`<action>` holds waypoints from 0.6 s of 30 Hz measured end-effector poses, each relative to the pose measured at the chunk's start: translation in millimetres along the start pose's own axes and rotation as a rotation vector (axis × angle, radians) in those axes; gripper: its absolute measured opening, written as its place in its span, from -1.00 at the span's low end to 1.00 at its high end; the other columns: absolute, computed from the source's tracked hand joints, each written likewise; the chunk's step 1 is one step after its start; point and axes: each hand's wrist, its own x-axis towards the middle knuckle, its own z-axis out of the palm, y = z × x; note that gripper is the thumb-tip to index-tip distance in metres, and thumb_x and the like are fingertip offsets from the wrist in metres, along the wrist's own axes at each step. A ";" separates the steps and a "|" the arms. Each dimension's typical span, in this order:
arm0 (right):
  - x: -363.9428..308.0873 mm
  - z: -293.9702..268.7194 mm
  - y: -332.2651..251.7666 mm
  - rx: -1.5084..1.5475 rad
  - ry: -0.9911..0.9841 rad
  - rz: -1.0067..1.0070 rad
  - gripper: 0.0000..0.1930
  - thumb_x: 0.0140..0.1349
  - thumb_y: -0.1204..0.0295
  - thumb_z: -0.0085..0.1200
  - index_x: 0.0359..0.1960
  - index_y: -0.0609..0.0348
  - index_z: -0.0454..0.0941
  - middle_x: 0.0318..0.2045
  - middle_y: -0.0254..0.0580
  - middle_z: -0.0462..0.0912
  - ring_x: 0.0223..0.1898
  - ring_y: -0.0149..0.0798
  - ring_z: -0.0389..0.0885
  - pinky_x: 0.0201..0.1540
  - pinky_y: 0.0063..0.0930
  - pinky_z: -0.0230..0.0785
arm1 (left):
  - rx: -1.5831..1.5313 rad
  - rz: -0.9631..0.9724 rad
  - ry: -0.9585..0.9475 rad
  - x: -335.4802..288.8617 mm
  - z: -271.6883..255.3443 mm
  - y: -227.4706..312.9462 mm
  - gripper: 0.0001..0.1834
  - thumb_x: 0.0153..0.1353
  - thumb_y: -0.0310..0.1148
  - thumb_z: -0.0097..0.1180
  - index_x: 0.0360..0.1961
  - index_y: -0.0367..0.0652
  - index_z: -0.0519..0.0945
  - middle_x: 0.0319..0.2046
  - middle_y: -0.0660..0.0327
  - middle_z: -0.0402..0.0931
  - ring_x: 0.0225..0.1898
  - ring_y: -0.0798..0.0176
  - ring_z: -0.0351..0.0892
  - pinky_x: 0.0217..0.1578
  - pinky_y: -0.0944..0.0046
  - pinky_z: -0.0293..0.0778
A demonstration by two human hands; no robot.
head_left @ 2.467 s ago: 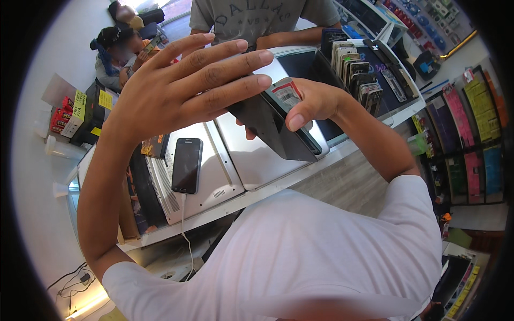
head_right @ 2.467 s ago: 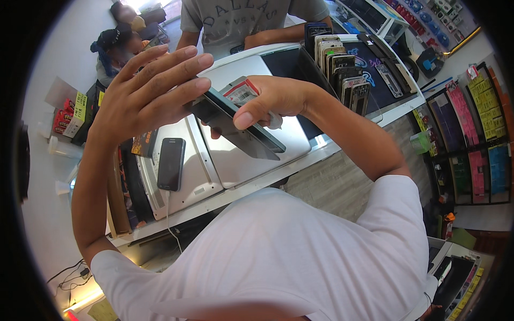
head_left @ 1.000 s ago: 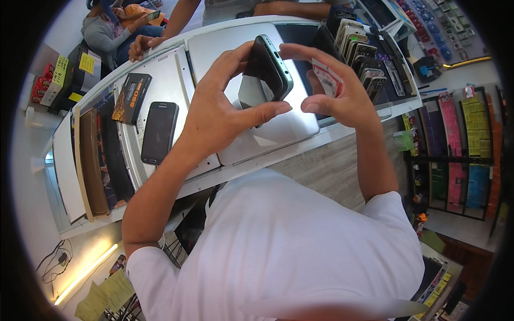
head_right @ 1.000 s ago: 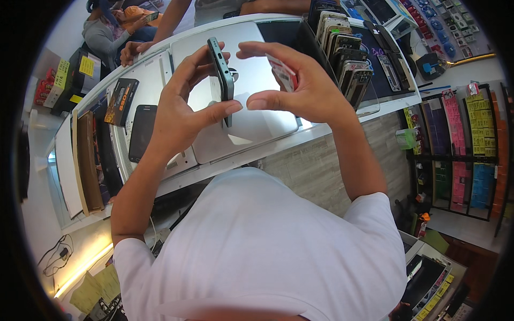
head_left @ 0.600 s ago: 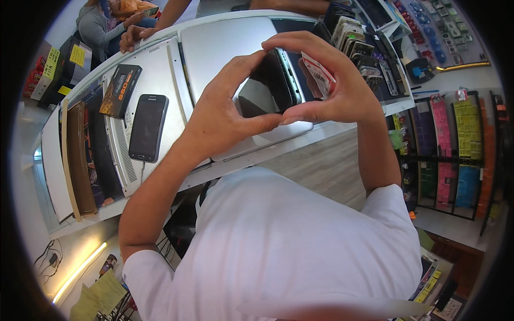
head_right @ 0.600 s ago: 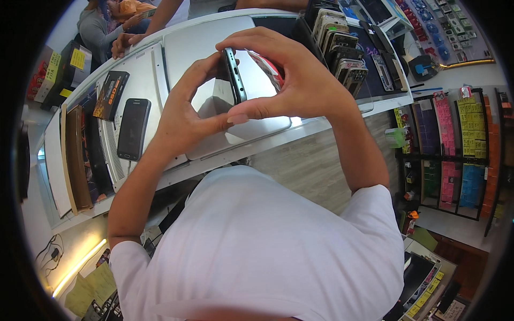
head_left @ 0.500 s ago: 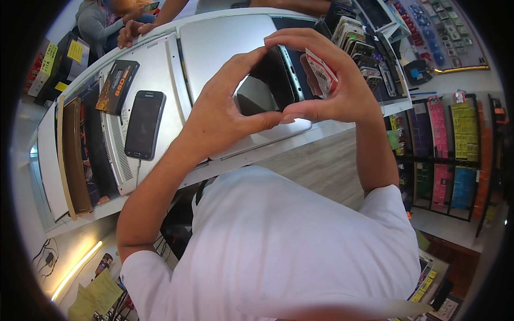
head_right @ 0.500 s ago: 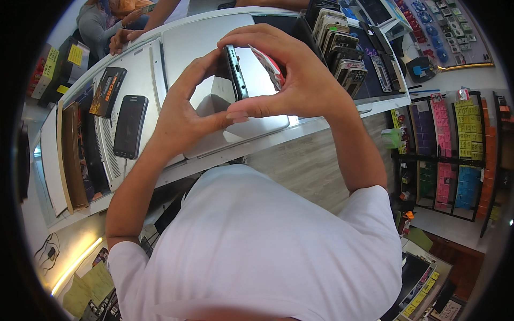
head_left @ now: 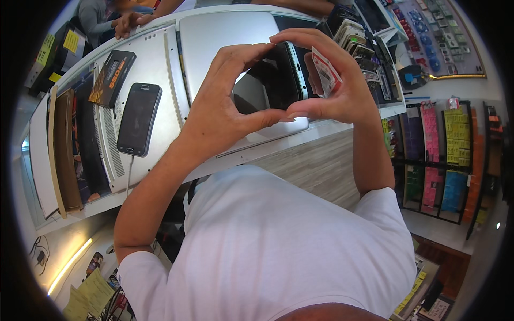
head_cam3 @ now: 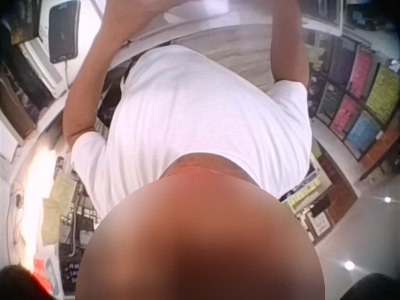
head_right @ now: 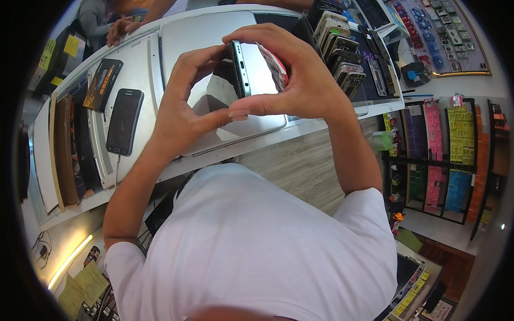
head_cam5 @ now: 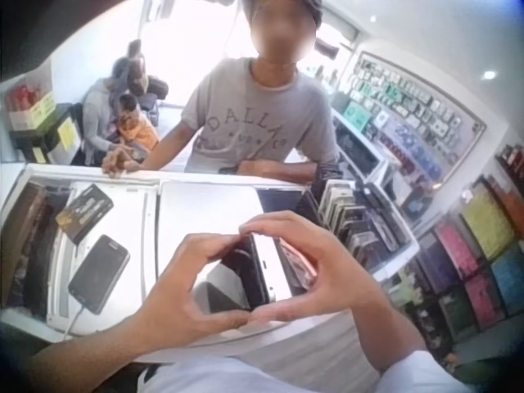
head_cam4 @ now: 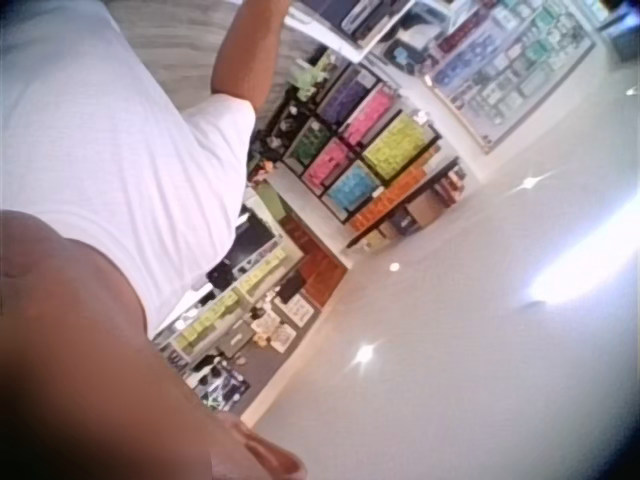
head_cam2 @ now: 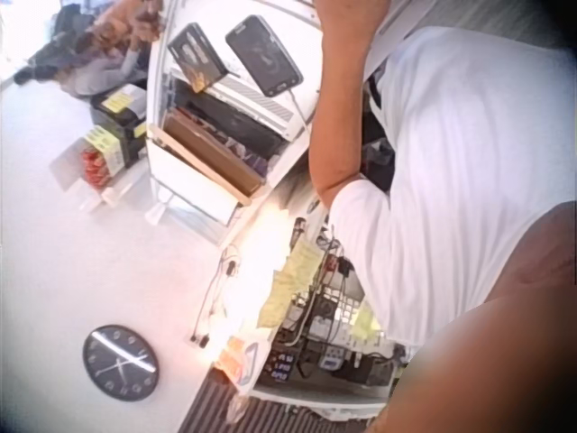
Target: The person applies adhesive from a small tube along the edges of a smartphone. They repeatedly squeeze the tube and rotate the phone to cover different sides. The phone remains on the counter during the process.
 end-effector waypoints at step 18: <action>29.0 -51.6 -34.0 0.715 0.165 0.072 -0.46 0.66 0.02 -0.38 -0.10 0.17 0.58 -0.43 -0.18 0.48 -0.60 -0.41 0.41 -0.46 -0.43 0.50 | 0.035 0.006 0.009 -0.6 3.1 -4.0 0.03 -0.12 -0.25 0.72 0.42 -0.08 0.45 0.24 0.19 0.47 0.31 0.14 0.51 0.43 0.08 0.36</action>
